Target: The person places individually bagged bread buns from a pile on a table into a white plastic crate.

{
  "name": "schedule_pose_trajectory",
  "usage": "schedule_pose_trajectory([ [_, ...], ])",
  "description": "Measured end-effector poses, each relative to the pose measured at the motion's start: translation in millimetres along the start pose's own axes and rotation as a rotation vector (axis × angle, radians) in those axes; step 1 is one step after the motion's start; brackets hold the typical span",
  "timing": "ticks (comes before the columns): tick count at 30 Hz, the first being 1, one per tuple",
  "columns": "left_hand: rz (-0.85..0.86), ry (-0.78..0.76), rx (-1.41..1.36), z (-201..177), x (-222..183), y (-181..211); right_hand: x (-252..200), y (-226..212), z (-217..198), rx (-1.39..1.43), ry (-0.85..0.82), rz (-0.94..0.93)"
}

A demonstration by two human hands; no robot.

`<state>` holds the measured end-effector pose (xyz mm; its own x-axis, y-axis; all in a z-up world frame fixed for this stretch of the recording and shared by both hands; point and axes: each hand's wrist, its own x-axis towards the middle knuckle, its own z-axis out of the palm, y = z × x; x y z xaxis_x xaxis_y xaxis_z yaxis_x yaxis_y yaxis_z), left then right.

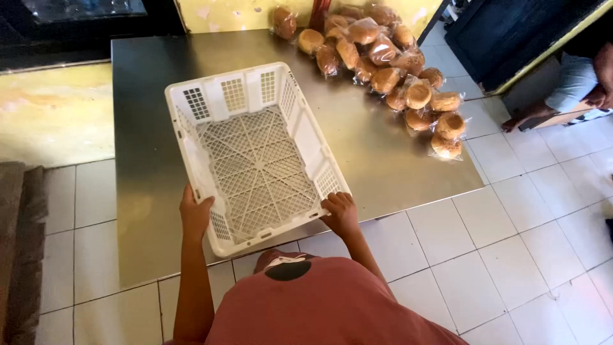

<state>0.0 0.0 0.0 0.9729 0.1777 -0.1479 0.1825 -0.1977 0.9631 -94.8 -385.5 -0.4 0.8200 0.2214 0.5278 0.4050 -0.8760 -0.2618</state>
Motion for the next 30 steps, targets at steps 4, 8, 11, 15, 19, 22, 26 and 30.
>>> schedule_pose_trajectory([
  [4,0.087,0.005,0.027,5,37,-28,12,-6,7,-0.01,-0.006,0.067],
  [8,0.164,0.032,0.15,13,62,-30,17,-24,19,-0.032,0.035,0.165],
  [11,0.167,0.06,0.201,22,80,-30,22,-46,28,-0.038,0.099,0.267],
  [15,0.151,0.11,0.226,33,70,-1,13,-60,30,0.003,0.249,0.3],
  [19,0.102,0.105,0.252,34,79,23,-2,-11,40,-0.047,0.374,0.279],
  [22,0.013,0.099,0.207,34,93,14,-19,34,37,-0.171,0.441,0.374],
  [26,0.035,0.147,0.24,32,119,-23,-28,105,8,-0.316,0.517,0.565],
  [30,0.05,0.117,0.264,36,142,-34,-45,208,-26,-0.604,0.56,0.739],
])
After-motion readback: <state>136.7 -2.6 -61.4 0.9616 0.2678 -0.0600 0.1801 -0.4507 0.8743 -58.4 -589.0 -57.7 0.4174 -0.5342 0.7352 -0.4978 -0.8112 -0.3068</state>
